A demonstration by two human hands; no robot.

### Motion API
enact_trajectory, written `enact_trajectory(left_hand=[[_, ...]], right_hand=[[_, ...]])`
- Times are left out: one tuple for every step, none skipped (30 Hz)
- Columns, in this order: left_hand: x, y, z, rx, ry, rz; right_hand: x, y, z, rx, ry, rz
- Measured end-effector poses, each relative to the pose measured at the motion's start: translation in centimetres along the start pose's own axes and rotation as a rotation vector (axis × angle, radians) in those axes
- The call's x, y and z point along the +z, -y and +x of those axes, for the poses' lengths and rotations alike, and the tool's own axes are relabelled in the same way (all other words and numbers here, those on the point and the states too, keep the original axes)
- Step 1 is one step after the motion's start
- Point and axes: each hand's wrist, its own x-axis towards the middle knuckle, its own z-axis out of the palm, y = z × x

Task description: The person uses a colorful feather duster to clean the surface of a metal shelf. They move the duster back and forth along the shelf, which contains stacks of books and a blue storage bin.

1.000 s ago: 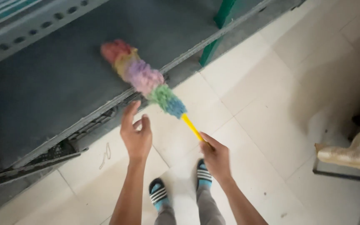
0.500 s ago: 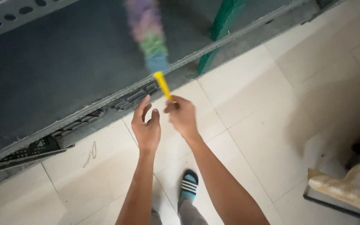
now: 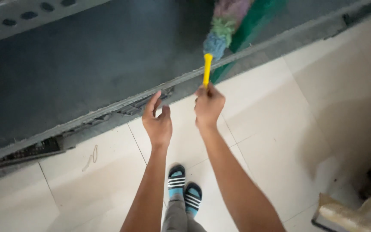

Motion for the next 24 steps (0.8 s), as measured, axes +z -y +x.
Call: enact_trajectory(left_hand=[[0.2,0.4,0.0,0.001,-0.032,-0.003],[0.2,0.7,0.1,0.065,-0.057,0.002],[-0.3,0.7,1.0,0.141,-0.087,0.01],[-0.9,0.0,1.7,0.154,-0.126,0.009],[-1.1,-0.6,1.9,0.063,-0.128,0.028],[-1.0,-1.0,2.0,-0.028,-0.128,0.045],[-1.1,-0.5,2.4,-0.029,-0.133,0.043],[-1.1,-0.1,2.6,0.026,-0.144,0.044],[-1.5,0.4,2.8,0.081,-0.157,0.051],[-1.6,-0.3,2.8,0.079,-0.163,0.054],[-1.7,-1.1,3.3,0.026,-0.163,0.062],[-1.7,-2.0,3.8,-0.027,-0.163,0.069],[-1.8,-2.2,3.9,-0.025,-0.171,0.071],[-1.8,-2.3,4.1,-0.021,-0.151,0.016],[-1.6,-2.3,4.1,-0.02,-0.126,-0.041],[-1.4,-2.3,4.3,-0.022,-0.131,-0.041],[-1.3,-2.2,4.5,-0.013,-0.12,-0.024],[-1.1,-2.1,4.6,-0.003,-0.109,-0.006],[-0.8,-2.2,4.8,-0.005,-0.116,-0.006],[-0.5,-2.3,4.9,-0.013,-0.125,0.025],[0.0,-2.3,4.6,-0.025,-0.129,0.057],[0.4,-2.3,4.5,-0.03,-0.13,0.057],[0.8,-2.4,5.1,-0.021,-0.131,0.067],[1.3,-2.4,5.8,-0.012,-0.132,0.077]], right_hand=[[-0.3,0.1,-1.0,-0.002,0.032,-0.005],[-0.6,0.3,-2.1,0.078,0.123,0.01],[0.1,0.6,-3.1,0.152,0.222,0.03],[1.5,0.7,-3.0,0.144,0.262,0.03],[2.1,0.7,-2.9,0.196,0.359,-0.005],[2.4,0.5,-2.6,0.248,0.456,-0.041],[2.7,-0.1,-1.7,0.247,0.46,-0.045],[2.9,-0.8,-0.7,0.272,0.503,-0.058],[3.2,-1.6,0.0,0.301,0.548,-0.07],[2.3,-4.3,2.1,0.304,0.554,-0.072],[2.0,-6.8,4.6,0.363,0.551,0.012],[1.7,-9.3,7.1,0.421,0.547,0.095],[1.9,-7.7,7.5,0.423,0.555,0.095],[2.0,-6.1,8.0,0.487,0.462,0.135],[1.9,-4.5,8.5,0.551,0.362,0.172],[2.1,-3.3,8.1,0.553,0.365,0.169],[2.4,-2.1,7.7,0.524,0.282,0.236],[2.7,-0.8,7.4,0.493,0.198,0.303],[3.7,0.4,5.8,0.495,0.203,0.299],[4.5,1.6,4.2,0.48,0.262,0.216],[5.0,2.7,2.6,0.465,0.313,0.132],[5.0,2.0,2.8,0.469,0.313,0.127],[5.7,1.4,3.4,0.338,0.449,-0.016],[6.3,0.8,4.0,0.201,0.578,-0.161]])
